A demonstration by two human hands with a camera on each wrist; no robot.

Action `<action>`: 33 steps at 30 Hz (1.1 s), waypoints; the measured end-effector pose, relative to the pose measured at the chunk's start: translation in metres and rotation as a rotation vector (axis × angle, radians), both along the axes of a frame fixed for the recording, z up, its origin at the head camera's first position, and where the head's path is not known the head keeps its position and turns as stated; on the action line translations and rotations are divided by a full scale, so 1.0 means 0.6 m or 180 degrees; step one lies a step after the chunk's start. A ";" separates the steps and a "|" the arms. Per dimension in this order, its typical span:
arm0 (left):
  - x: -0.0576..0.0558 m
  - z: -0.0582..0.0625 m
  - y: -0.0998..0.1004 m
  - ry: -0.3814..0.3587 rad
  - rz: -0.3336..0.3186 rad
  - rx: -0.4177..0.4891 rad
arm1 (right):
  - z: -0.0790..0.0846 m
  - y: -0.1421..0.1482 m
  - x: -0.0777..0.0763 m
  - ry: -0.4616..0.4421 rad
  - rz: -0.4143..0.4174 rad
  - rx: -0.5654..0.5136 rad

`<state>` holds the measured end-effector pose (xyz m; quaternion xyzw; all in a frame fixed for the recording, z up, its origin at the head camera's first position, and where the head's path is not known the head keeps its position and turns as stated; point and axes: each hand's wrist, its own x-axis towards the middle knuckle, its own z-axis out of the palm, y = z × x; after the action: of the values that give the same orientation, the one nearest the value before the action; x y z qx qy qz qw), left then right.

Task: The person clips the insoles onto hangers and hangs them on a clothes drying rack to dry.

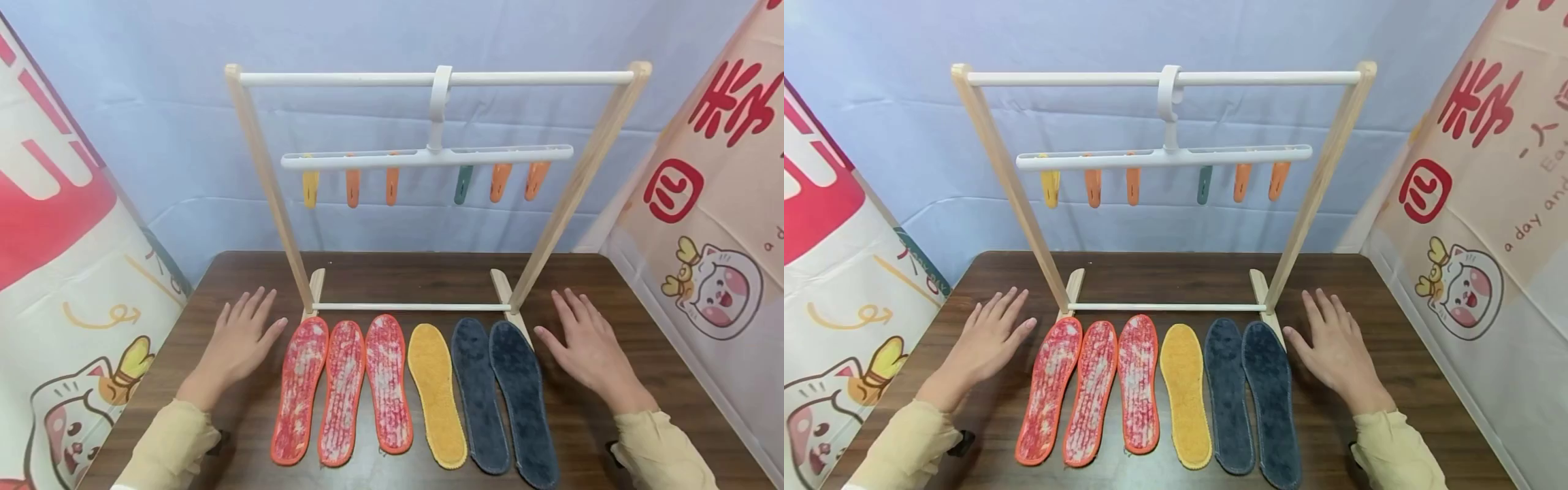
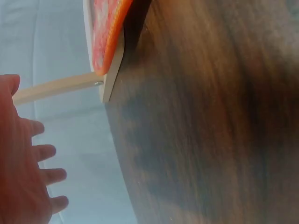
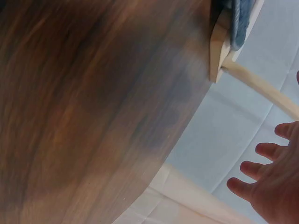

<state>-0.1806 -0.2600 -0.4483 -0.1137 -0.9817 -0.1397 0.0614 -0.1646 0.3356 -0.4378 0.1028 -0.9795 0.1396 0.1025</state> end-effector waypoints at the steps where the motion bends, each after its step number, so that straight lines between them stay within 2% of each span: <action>1: 0.003 0.000 0.001 -0.0011 -0.0001 -0.0008 | 0.000 -0.003 0.002 0.0005 0.0001 0.0015; 9: 0.026 -0.001 0.006 -0.0065 0.0040 -0.0065 | 0.005 -0.026 0.018 0.0011 0.0030 0.0023; 15: 0.050 -0.004 0.009 -0.0075 0.0102 -0.0104 | 0.010 -0.048 0.024 0.0043 0.0132 0.0015; 33: 0.099 -0.018 0.029 -0.0004 0.0196 -0.0196 | 0.005 -0.123 0.017 -0.0133 0.0381 0.0103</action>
<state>-0.1212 -0.2426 -0.4590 -0.0852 -0.9886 -0.1076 0.0616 -0.1542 0.2620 -0.4348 0.1600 -0.9757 0.1317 0.0718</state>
